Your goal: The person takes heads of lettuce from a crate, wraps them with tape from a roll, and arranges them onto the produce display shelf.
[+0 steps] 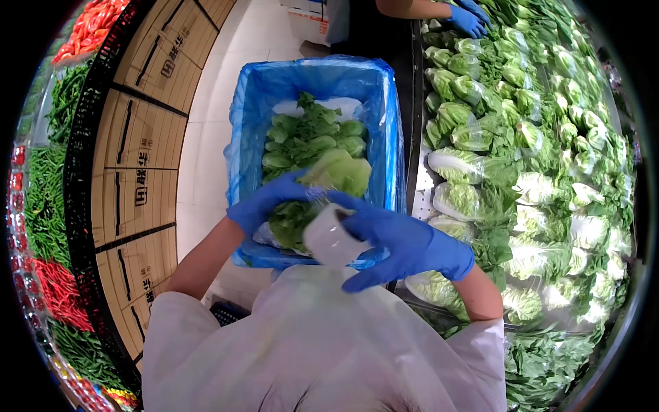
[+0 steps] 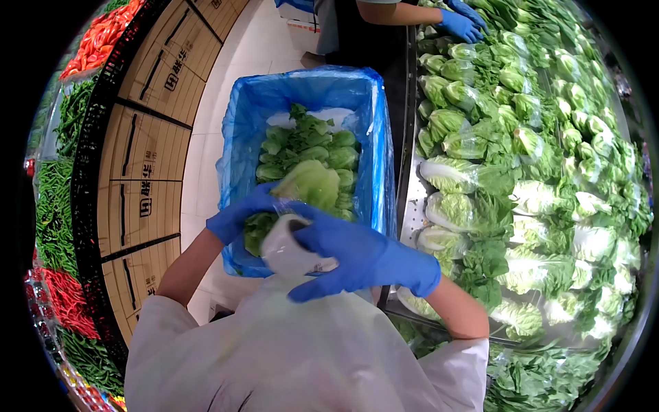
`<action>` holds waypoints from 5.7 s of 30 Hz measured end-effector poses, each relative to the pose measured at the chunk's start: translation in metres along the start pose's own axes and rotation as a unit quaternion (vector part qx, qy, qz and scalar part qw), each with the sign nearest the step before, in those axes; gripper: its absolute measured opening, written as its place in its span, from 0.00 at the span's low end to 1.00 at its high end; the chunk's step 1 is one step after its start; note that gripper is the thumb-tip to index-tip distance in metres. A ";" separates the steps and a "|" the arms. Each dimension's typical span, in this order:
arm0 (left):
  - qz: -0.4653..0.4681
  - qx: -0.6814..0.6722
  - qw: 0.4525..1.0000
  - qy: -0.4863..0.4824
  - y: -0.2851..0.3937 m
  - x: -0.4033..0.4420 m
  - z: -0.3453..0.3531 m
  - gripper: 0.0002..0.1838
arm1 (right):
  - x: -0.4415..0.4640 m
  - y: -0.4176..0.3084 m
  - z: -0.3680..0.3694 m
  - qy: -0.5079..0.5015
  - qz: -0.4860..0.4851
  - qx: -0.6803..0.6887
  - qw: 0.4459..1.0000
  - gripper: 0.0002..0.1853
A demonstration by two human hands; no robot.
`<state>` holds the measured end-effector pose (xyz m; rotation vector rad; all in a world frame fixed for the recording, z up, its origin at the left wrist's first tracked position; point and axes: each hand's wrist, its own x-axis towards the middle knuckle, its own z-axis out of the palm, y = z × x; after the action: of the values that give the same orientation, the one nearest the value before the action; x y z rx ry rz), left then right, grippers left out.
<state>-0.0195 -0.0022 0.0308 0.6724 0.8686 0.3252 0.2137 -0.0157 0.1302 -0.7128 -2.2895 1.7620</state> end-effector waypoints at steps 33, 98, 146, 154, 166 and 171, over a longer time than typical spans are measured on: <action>0.106 -0.362 0.921 -0.097 -0.062 -0.013 0.030 0.25 | -0.035 0.014 0.011 0.316 0.168 0.227 0.906 0.20; 0.121 -0.341 0.932 -0.019 0.035 -0.003 0.092 0.26 | -0.025 -0.004 -0.054 0.226 0.097 0.515 0.821 0.12; 0.178 0.059 0.982 0.004 0.145 0.044 0.171 0.35 | -0.102 0.065 -0.018 0.321 0.021 0.500 0.804 0.39; 0.274 0.564 0.779 -0.010 0.148 0.048 0.183 0.49 | -0.093 0.082 -0.021 0.399 -0.049 0.382 0.833 0.42; 0.321 0.255 0.912 0.013 0.125 0.172 0.138 0.49 | -0.150 0.107 0.014 0.515 -0.004 0.410 0.753 0.30; 0.432 0.781 0.451 -0.023 0.229 0.227 0.173 0.55 | -0.159 0.119 0.032 0.558 0.010 0.434 0.707 0.27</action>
<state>0.2571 0.2171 0.1270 2.9452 0.4473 0.3122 0.3710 -0.0946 0.0326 -1.0971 -0.5526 1.4410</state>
